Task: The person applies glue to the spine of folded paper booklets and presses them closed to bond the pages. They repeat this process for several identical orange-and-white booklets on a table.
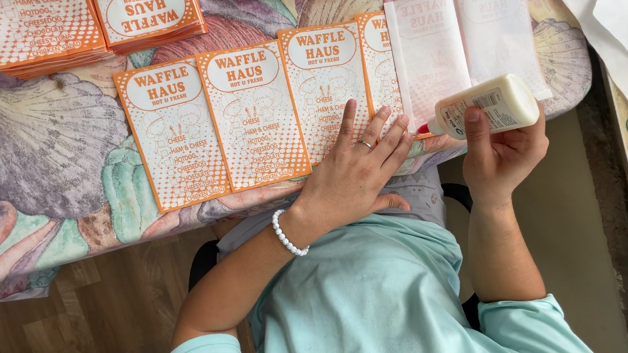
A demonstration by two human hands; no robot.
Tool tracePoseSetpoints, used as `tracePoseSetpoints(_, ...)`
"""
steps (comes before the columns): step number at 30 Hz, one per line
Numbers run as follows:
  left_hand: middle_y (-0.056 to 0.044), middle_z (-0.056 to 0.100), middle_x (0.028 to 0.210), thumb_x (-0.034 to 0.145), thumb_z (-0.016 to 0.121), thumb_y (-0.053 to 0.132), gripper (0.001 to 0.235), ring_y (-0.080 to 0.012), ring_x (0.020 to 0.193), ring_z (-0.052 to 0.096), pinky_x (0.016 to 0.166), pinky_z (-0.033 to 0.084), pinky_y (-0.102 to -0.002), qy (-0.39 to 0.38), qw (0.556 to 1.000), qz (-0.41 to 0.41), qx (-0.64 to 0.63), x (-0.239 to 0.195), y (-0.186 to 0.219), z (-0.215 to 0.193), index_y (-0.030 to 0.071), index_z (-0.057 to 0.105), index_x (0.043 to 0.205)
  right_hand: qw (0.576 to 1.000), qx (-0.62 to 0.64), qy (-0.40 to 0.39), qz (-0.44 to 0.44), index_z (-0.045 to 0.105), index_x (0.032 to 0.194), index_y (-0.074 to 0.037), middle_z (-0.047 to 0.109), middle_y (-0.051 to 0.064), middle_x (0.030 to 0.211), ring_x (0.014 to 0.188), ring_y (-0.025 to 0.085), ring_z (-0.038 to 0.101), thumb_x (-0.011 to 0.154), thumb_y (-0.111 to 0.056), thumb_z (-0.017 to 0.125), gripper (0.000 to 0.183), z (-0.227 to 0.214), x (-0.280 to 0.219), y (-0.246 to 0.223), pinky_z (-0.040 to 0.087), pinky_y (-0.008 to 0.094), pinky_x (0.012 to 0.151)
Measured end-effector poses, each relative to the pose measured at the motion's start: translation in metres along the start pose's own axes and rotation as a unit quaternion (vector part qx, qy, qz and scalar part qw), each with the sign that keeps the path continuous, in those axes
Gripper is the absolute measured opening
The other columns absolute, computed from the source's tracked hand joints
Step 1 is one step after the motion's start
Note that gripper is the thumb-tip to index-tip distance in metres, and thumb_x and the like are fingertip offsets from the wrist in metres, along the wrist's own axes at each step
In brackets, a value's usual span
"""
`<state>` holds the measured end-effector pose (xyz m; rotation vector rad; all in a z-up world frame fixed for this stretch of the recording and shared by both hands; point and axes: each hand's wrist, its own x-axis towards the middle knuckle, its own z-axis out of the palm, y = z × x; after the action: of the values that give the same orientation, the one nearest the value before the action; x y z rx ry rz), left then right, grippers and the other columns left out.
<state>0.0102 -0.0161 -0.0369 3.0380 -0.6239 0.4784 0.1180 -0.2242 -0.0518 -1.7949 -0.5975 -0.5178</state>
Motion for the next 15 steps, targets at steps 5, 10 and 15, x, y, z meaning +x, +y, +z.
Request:
tracePoseSetpoints(5, -0.012, 0.046, 0.160, 0.084, 0.047, 0.088, 0.103, -0.0348, 0.148, 0.041, 0.121, 0.020, -0.071, -0.002, 1.000, 0.000, -0.005, 0.000, 0.000, -0.001, 0.010, 0.050, 0.151, 1.000, -0.007, 0.010, 0.002, 0.057, 0.116, 0.005, 0.065, 0.013, 0.096, 0.089, 0.022, 0.062, 0.106, -0.012, 0.076, 0.027, -0.005, 0.004, 0.003, 0.054, 0.036, 0.076)
tracePoseSetpoints(10, -0.011, 0.045, 0.161, 0.086, 0.046, 0.086, 0.100, -0.0346, 0.149, 0.038, 0.122, 0.018, -0.071, -0.004, 1.000, 0.004, 0.004, 0.001, 0.001, 0.001, 0.011, 0.050, 0.152, 0.999, -0.014, 0.028, 0.001, 0.057, 0.113, 0.005, 0.066, 0.014, 0.094, 0.088, 0.023, 0.064, 0.106, -0.013, 0.076, 0.027, -0.010, 0.008, 0.007, 0.055, 0.036, 0.074)
tracePoseSetpoints(15, -0.010, 0.046, 0.160, 0.086, 0.046, 0.088, 0.101, -0.0359, 0.147, 0.039, 0.121, 0.021, -0.071, -0.008, 1.000, -0.003, 0.010, 0.001, 0.001, -0.002, 0.012, 0.049, 0.152, 0.999, -0.022, 0.046, -0.010, 0.058, 0.120, 0.006, 0.065, 0.017, 0.098, 0.089, 0.026, 0.066, 0.106, -0.015, 0.076, 0.031, -0.019, 0.011, 0.016, 0.057, 0.038, 0.072)
